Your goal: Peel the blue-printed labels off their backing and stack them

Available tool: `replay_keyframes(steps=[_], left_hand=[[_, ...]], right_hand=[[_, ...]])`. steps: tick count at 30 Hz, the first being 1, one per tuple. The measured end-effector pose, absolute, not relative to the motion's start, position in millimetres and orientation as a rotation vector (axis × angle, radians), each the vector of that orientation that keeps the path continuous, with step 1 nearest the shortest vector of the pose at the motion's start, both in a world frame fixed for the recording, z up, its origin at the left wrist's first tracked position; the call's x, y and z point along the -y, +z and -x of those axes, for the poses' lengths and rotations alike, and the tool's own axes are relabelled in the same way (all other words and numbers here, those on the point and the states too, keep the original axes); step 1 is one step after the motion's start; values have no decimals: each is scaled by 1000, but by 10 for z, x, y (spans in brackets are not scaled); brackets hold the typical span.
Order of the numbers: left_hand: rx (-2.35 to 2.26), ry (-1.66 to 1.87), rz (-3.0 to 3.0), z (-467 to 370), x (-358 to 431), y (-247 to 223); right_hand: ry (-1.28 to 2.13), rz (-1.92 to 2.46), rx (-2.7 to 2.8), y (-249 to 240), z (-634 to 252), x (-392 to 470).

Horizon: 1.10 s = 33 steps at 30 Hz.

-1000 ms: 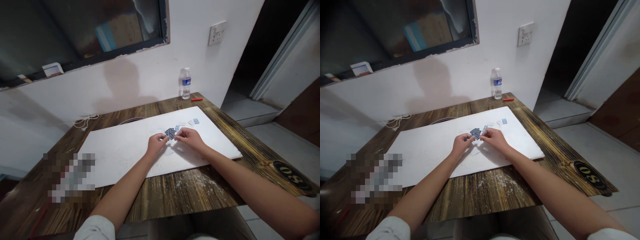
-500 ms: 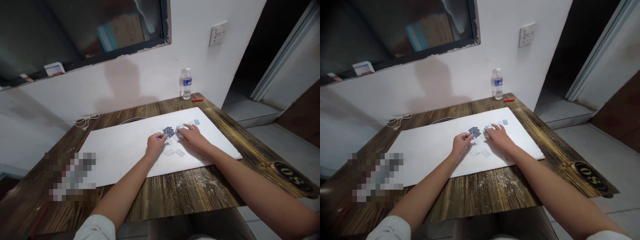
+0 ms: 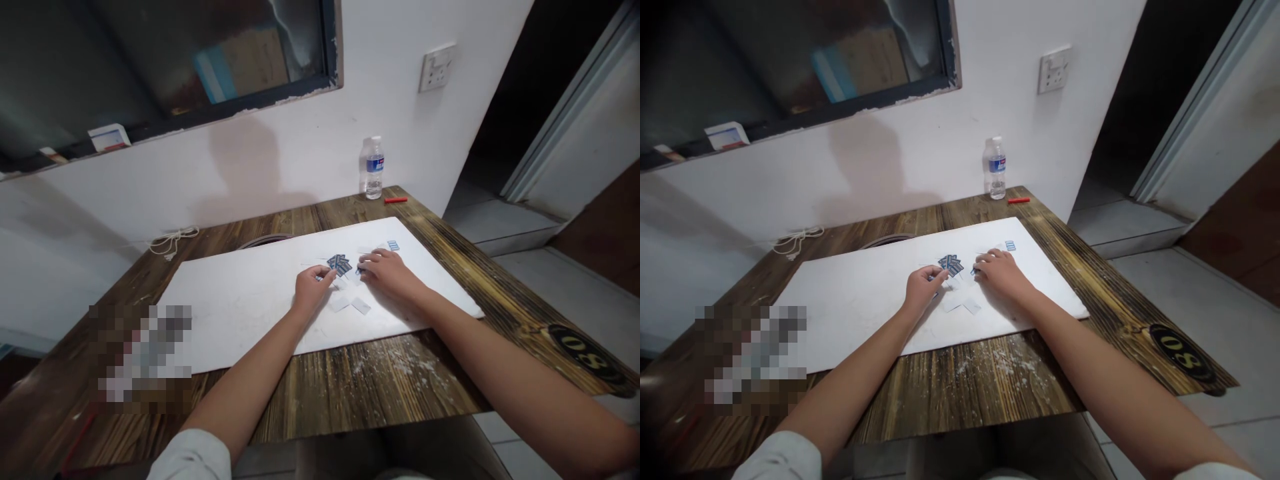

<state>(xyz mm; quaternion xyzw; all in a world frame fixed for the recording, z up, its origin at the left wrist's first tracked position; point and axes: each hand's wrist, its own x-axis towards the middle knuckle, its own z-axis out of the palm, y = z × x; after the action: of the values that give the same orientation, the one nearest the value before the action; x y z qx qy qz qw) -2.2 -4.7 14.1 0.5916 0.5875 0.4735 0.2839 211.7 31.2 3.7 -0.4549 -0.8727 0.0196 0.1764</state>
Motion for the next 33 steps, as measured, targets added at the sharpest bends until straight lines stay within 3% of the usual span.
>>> replay_keyframes(steps=[16, 22, 33], left_hand=[[-1564, 1236, -1642, 36, 42, 116], [-1567, 1240, -1644, 39, 35, 93], [-1564, 1231, -1649, 30, 54, 121]], right_hand=[[438, 1063, 2677, 276, -2307, -315], [246, 1444, 2509, 206, -2233, -338], [397, 1668, 2404, 123, -2176, -344]])
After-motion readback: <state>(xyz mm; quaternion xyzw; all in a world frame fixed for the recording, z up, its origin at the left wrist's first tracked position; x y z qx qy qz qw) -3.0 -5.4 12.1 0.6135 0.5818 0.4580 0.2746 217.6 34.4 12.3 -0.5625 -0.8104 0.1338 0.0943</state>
